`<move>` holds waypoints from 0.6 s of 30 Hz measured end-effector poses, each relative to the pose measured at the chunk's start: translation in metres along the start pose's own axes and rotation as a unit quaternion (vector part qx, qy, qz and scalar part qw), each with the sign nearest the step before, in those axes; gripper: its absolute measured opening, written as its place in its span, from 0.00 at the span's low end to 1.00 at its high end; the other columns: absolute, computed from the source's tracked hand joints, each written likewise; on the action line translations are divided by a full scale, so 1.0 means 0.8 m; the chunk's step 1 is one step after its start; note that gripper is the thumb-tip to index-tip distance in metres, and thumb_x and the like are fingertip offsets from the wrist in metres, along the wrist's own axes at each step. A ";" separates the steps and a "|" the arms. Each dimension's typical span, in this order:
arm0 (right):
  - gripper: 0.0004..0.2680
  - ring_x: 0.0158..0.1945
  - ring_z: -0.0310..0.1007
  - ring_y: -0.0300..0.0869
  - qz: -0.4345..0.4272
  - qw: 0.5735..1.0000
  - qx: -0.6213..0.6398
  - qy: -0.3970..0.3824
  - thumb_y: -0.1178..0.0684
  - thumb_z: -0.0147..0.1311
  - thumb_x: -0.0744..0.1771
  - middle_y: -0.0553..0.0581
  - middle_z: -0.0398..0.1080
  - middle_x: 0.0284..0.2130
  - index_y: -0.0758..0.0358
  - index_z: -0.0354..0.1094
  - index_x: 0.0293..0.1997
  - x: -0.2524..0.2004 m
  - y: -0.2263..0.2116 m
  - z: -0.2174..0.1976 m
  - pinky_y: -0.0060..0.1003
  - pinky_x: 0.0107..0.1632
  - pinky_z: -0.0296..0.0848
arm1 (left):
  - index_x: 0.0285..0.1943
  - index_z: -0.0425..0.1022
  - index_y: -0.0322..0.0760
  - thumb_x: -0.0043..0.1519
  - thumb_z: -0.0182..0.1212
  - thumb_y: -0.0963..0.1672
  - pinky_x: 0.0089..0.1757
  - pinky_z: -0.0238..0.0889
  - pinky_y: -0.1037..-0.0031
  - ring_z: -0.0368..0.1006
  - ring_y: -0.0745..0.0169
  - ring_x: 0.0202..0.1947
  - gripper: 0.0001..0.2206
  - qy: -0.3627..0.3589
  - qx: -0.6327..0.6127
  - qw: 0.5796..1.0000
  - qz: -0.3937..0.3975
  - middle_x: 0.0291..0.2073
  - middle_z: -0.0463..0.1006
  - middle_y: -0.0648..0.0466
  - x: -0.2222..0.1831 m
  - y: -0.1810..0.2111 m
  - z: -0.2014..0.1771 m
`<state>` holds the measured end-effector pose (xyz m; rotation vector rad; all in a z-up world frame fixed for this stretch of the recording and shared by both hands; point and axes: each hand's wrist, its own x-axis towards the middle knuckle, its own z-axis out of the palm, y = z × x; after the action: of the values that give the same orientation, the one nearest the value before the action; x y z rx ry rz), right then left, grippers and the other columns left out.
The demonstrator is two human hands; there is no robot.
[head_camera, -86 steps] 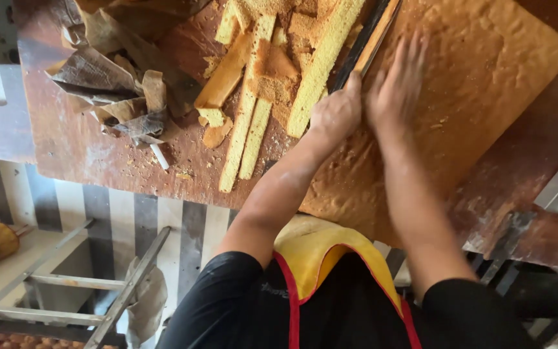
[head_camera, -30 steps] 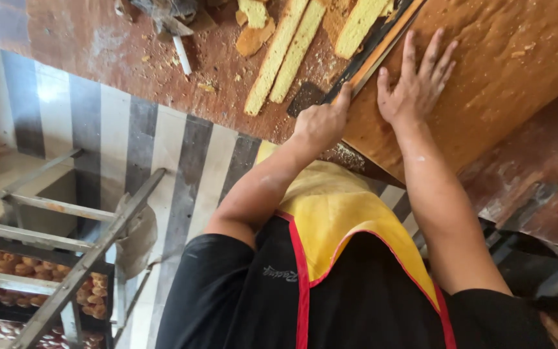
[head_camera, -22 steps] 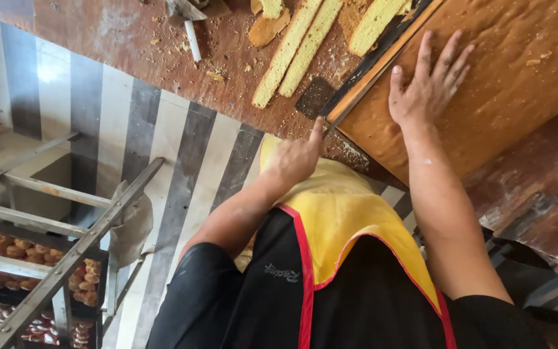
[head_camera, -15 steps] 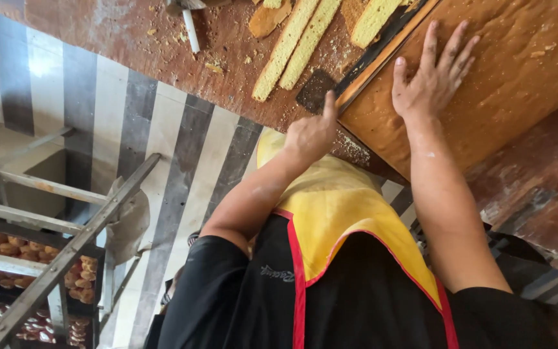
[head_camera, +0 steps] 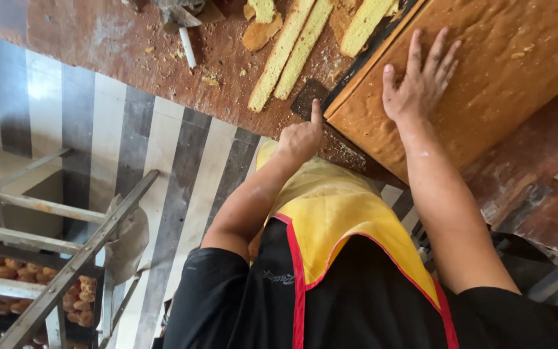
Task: The person cuts a large baked cake sheet on a wooden worktable into long strips and then cross-cuts the strips into square pieces using a long knife, holding the sheet steady with the other hand and moving cut pieces aside as they work across the sheet.
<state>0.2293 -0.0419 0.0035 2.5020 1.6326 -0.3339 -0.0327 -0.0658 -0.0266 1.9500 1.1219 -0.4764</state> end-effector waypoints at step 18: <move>0.27 0.73 0.59 0.52 0.427 0.787 0.443 0.053 0.32 0.42 0.72 0.62 0.59 0.72 0.64 0.54 0.75 -0.213 0.227 0.106 0.47 0.73 0.57 | 0.30 0.79 0.38 0.45 0.67 0.41 0.47 0.69 0.58 0.73 0.37 0.48 0.06 0.363 -0.238 0.874 0.219 0.49 0.77 0.34 0.015 -0.006 0.026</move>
<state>0.3195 -0.2859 -0.0356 3.6050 0.1039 -0.9962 -0.0286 -0.0748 -0.0493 1.8678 1.0339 0.7799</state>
